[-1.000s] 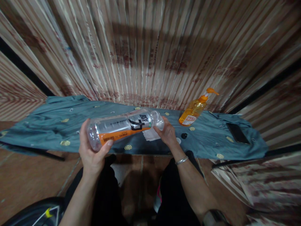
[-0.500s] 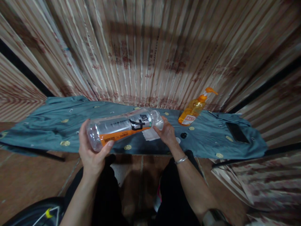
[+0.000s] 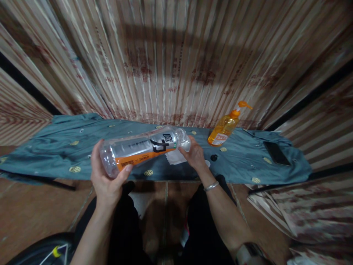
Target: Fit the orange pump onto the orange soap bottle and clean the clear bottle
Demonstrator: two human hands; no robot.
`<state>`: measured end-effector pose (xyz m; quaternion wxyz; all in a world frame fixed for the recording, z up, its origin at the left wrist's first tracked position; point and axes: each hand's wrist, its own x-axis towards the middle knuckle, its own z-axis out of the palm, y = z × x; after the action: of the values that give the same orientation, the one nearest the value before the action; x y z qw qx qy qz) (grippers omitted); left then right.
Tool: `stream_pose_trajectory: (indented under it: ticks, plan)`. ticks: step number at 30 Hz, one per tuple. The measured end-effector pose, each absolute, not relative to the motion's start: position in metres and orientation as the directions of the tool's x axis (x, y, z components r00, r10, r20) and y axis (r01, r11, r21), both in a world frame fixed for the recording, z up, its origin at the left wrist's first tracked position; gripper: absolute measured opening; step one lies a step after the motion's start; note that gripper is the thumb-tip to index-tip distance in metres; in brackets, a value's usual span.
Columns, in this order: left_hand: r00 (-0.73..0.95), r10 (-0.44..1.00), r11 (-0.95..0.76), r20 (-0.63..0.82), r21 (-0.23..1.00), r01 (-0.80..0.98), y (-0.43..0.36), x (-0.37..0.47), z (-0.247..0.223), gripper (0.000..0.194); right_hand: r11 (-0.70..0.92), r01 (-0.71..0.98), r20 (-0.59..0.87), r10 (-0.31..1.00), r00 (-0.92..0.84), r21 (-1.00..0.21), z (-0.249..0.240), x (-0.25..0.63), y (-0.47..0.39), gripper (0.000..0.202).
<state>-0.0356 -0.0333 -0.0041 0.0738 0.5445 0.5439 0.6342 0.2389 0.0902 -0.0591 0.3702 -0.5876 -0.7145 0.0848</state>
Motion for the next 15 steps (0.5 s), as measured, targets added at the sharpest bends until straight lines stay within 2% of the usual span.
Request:
stream_pose_trajectory:
  ticks: [4, 15]
  plan:
    - [-0.437, 0.677, -0.383, 0.592, 0.79, 0.478, -0.0342, -0.0323, 0.0004, 0.088, 0.292, 0.772, 0.428, 0.903, -0.029, -0.564, -0.0593, 0.2388, 0.0902, 0.06]
    - [-0.418, 0.682, -0.401, 0.6, 0.785, 0.473, -0.0309, -0.0363, -0.0006, 0.089, 0.299, 0.771, 0.436, 0.9, -0.031, -0.562, -0.0599, 0.2398, 0.0903, 0.06]
